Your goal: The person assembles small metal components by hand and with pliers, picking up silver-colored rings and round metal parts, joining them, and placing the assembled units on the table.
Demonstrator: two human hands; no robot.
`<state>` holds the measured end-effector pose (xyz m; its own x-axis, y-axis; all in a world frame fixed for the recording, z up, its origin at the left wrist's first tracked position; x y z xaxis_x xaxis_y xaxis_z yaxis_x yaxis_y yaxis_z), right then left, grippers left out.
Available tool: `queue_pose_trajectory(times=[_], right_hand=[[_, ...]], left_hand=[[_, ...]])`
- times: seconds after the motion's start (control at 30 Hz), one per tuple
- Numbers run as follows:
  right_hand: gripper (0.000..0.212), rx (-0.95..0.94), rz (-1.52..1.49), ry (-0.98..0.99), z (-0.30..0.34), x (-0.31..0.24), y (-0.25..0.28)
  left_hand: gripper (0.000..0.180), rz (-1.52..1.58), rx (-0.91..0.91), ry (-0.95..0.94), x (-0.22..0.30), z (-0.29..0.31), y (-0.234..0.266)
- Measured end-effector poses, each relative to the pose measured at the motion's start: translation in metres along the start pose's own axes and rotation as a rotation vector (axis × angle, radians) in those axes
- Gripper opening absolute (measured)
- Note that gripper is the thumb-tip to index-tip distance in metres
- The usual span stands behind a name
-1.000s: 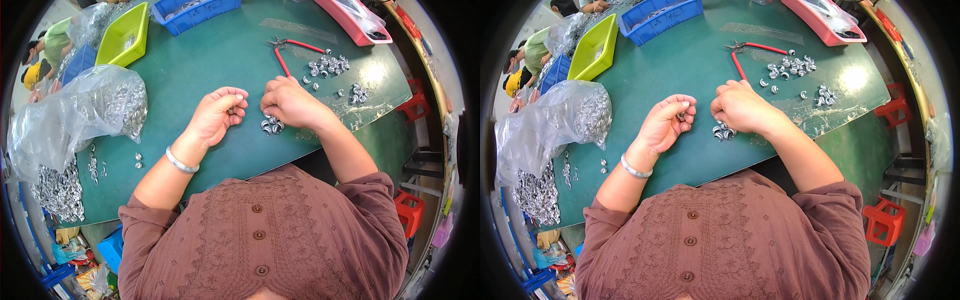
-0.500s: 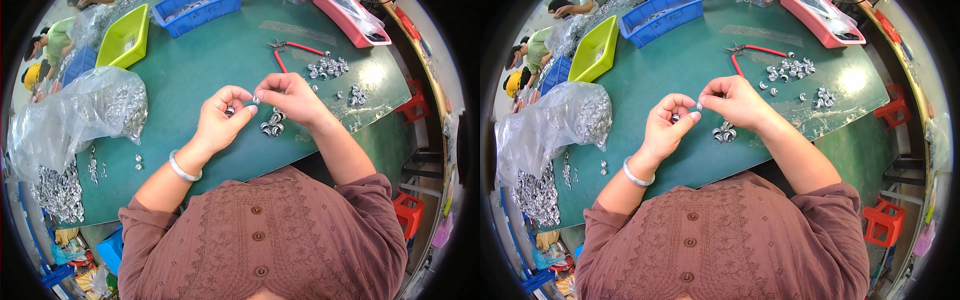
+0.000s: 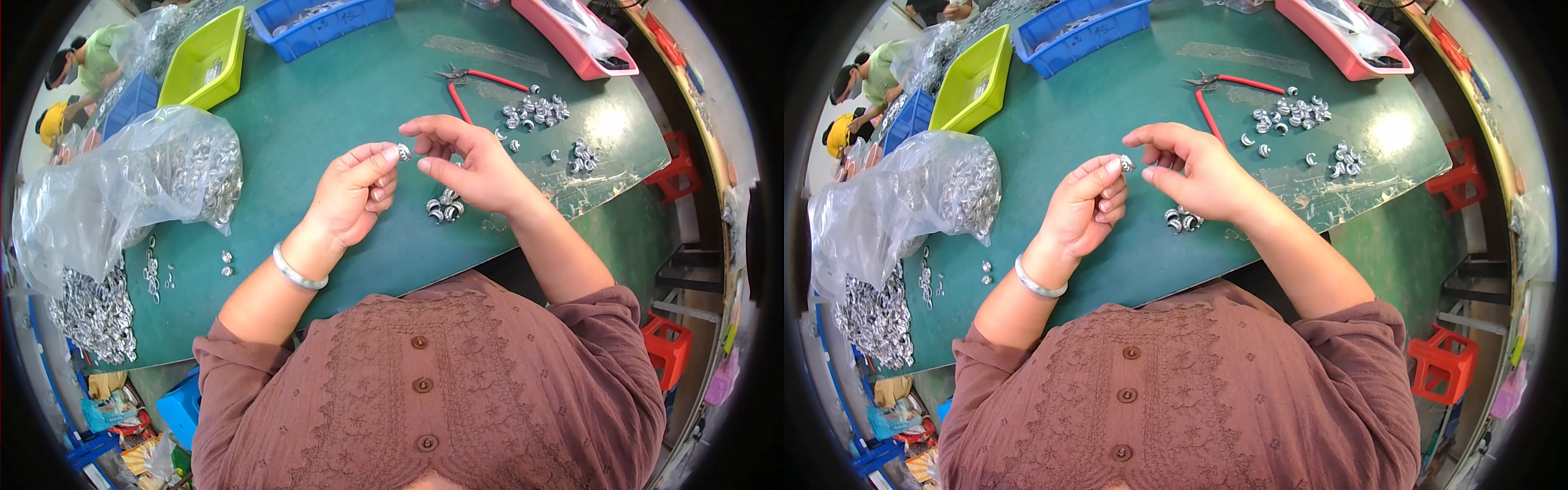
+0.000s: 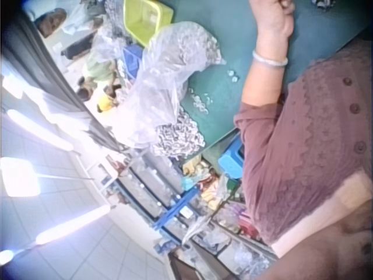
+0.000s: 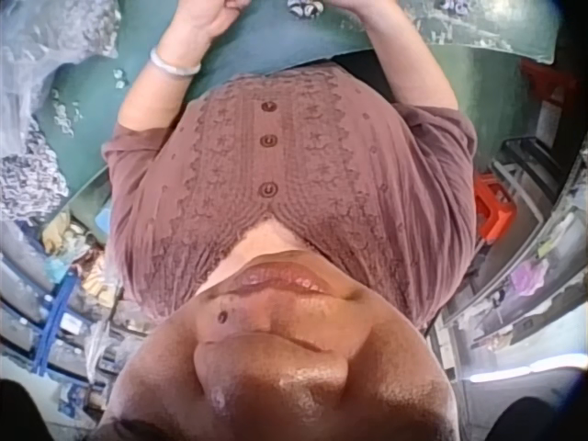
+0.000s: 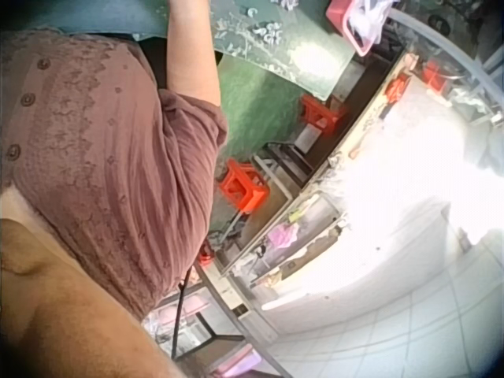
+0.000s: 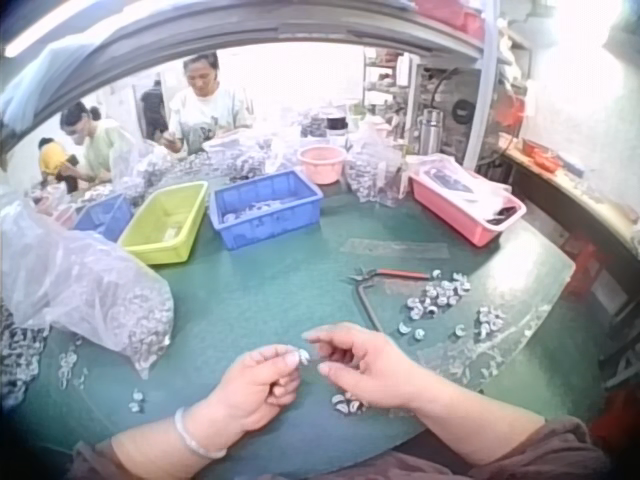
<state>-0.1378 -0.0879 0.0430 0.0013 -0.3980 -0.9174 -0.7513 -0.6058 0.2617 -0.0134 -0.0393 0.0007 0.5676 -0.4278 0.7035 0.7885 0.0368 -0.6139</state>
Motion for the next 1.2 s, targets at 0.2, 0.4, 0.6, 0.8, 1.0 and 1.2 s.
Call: queue_pose_trajectory(times=[0.2, 0.4, 0.6, 0.8, 1.0, 1.2], right_hand=[[0.027, 0.006, 0.21, 0.296, -0.002, -0.014, -0.006], [0.022, 0.014, 0.162, 0.26, -0.003, -0.009, -0.004], [0.013, 0.047, -0.039, 0.103, -0.004, 0.001, -0.003], [0.013, 0.045, 0.041, 0.144, -0.005, 0.002, -0.003], [0.012, 0.013, 0.139, 0.271, -0.003, -0.004, -0.005], [0.012, 0.034, 0.193, 0.24, 0.001, -0.001, 0.007]], left_hand=[[0.012, 0.185, -0.079, 0.156, -0.01, -0.001, -0.002], [0.012, 0.148, -0.062, 0.134, -0.008, -0.001, -0.002], [0.015, -0.013, 0.032, 0.044, -0.002, 0.001, -0.003], [0.02, -0.106, 0.0, 0.045, -0.002, 0.002, -0.008], [0.025, -0.085, -0.019, 0.12, -0.005, 0.002, -0.007], [0.028, -0.041, -0.033, 0.143, -0.007, 0.001, -0.007]])
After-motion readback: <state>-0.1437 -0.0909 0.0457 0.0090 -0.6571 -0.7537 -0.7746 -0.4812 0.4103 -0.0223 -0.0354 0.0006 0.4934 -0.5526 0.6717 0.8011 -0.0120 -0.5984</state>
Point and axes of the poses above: each hand's wrist, its own z-axis away from the middle knuckle, its own y-axis out of the back of the hand, x = y × z, the point moved 6 cm from there along -z, towards the middle knuckle, and after that the axes turned 8 degrees about y, right-handed, at the moved point
